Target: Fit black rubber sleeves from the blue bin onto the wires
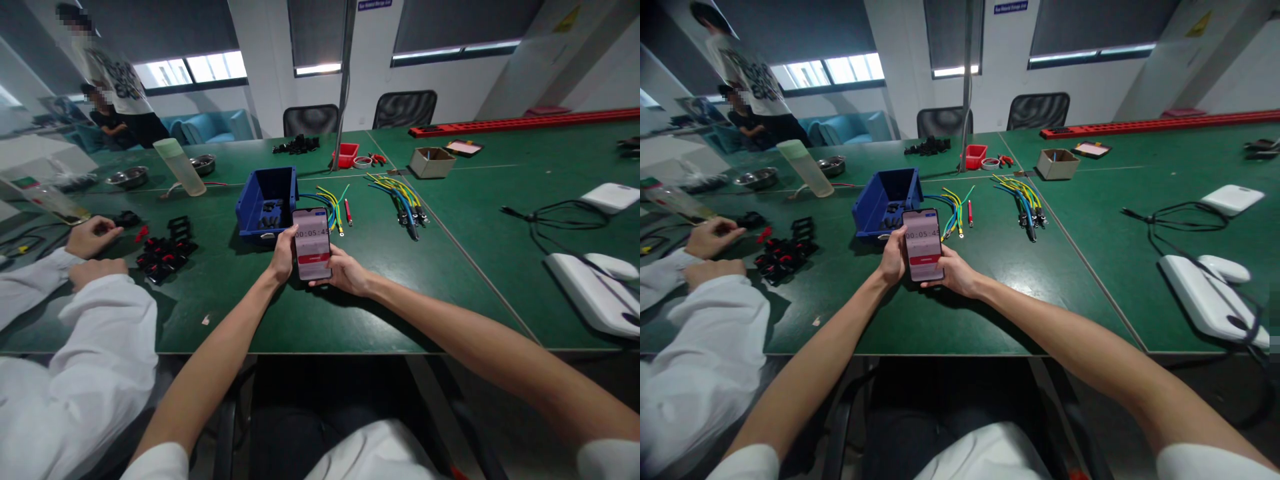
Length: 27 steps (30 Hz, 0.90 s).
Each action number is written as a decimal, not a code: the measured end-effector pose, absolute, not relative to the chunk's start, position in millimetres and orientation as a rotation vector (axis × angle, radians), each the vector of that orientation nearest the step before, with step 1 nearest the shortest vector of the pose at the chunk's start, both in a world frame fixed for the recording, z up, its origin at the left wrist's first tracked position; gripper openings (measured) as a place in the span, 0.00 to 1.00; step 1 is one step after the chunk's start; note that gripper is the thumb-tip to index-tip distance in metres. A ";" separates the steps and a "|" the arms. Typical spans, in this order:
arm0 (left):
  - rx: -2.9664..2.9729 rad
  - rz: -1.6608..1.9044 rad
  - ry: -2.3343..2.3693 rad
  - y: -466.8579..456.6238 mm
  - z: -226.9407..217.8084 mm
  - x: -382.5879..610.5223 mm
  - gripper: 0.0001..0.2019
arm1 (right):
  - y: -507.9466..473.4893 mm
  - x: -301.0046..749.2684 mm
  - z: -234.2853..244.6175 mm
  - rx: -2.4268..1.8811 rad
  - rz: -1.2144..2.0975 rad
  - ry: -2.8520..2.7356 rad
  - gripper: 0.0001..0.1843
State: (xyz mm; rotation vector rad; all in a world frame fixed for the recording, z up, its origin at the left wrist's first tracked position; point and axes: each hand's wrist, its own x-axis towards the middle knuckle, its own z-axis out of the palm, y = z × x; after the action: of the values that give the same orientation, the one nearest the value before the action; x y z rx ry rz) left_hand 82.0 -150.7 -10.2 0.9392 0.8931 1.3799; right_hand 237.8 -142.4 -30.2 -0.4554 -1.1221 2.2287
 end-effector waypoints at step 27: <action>0.781 1.281 0.733 -158.3 -7.0 84.7 0.38 | -149.6 237.2 -27.4 -0.436 2.215 -1.200 0.29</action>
State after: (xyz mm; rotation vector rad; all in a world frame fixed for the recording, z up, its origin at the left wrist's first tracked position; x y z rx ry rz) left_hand 84.7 -158.3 -7.0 0.7807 0.7327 1.2805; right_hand 237.2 -149.6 -27.4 -0.4356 -1.2004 2.2150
